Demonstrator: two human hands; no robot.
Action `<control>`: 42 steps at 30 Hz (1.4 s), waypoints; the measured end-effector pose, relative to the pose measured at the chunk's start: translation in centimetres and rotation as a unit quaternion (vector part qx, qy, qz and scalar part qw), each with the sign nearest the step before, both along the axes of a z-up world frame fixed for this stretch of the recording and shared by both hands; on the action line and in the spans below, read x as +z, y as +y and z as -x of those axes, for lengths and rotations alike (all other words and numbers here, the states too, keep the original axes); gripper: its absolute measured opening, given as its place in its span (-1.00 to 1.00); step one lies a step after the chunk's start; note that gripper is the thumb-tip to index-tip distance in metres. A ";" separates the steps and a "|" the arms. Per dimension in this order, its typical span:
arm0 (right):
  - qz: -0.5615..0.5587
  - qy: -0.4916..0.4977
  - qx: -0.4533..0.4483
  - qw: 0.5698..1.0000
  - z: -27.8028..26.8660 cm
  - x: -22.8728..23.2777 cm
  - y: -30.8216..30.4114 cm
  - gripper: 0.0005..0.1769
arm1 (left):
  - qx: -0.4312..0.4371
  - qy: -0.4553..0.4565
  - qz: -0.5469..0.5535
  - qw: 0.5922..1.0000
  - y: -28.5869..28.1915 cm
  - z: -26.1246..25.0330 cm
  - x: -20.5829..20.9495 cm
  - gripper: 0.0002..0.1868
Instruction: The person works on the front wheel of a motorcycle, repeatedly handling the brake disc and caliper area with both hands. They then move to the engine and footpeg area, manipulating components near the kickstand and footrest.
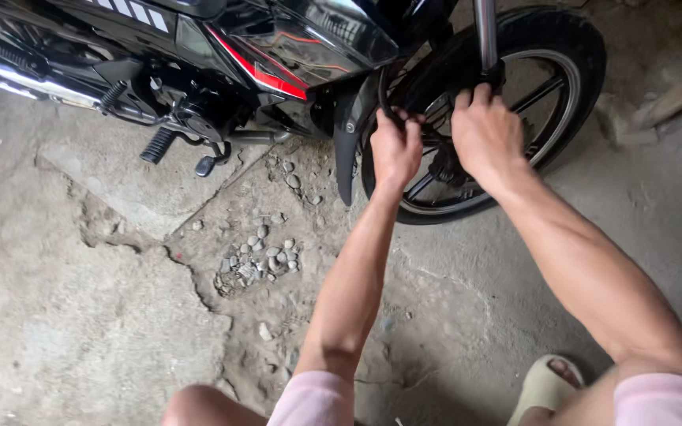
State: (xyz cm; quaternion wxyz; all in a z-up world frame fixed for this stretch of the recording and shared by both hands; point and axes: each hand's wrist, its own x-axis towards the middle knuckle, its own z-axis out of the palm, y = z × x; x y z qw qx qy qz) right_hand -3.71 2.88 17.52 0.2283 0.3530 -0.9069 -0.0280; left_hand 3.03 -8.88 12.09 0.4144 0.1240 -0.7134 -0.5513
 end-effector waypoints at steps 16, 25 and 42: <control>0.352 0.022 0.071 0.933 -6.4 3.0 -6.8 -0.71 | -0.079 -0.082 0.059 0.992 -2.5 -3.3 -3.8 -0.70; -0.085 0.115 0.233 0.962 -7.6 0.6 -12.1 -0.80 | 0.056 -0.117 0.113 0.985 -9.6 -7.8 -11.9 -0.22; -0.006 0.190 0.250 0.949 -7.0 -2.0 -12.2 -0.63 | -0.048 -0.168 -0.331 0.927 -11.9 -3.9 -25.0 -0.35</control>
